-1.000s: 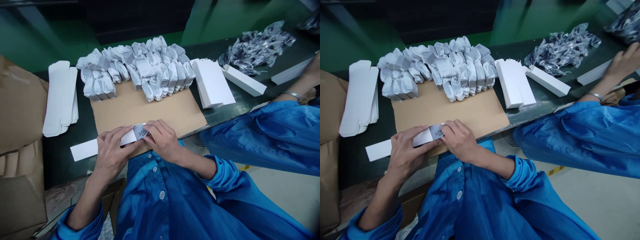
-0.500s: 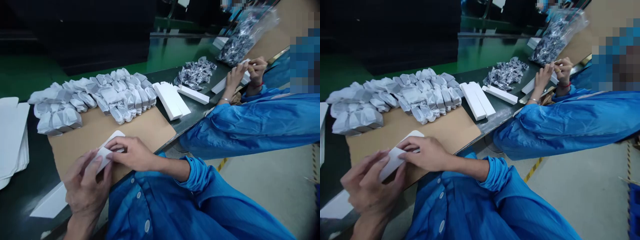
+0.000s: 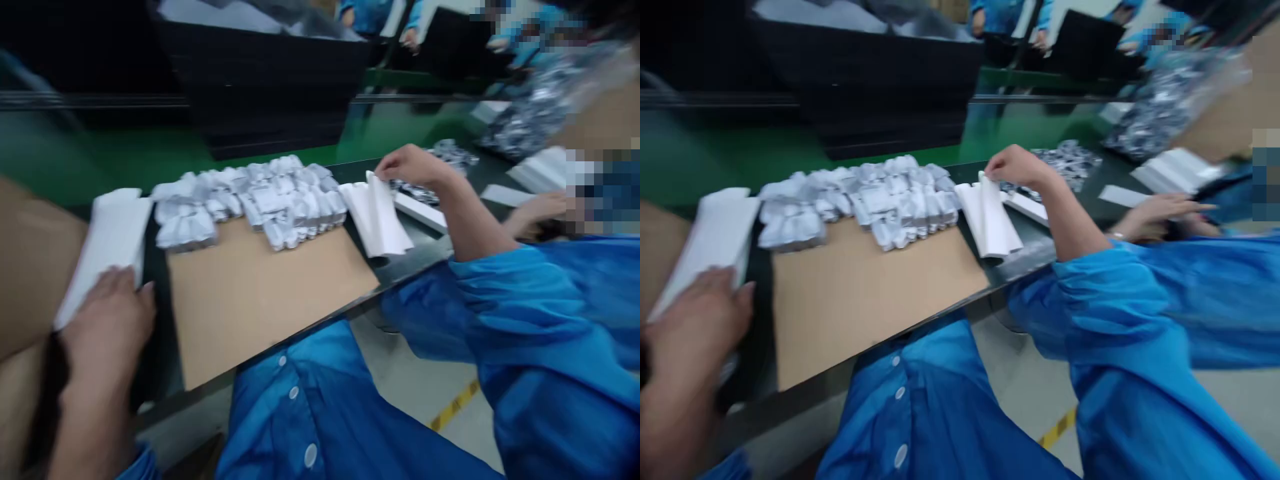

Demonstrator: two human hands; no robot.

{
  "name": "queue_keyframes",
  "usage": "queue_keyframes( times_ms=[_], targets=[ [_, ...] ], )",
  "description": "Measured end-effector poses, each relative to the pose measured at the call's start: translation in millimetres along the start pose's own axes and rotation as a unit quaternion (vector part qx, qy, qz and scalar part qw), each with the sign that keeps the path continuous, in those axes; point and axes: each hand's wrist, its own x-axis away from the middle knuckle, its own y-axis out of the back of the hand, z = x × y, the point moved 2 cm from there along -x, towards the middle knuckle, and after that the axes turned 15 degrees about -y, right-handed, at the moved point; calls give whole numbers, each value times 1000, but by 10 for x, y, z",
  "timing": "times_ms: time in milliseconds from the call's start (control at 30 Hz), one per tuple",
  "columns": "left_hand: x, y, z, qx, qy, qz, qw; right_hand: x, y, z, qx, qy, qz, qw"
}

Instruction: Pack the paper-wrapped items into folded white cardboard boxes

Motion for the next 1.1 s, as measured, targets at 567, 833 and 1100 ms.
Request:
queue_keyframes(
  times_ms=[567, 833, 1100],
  targets=[
    [29, 118, -32, -161, 130, 39, 978, 2133, -1928, 2519, -378, 126, 470, 788],
    [496, 269, -906, -47, -29, -163, 985, 1988, -1856, 2657, -438, 93, 408, 796],
    [489, 555, -755, 355, 235, -168, 889, 1869, -1148, 1686, -105, 382, 457, 796]
  ],
)
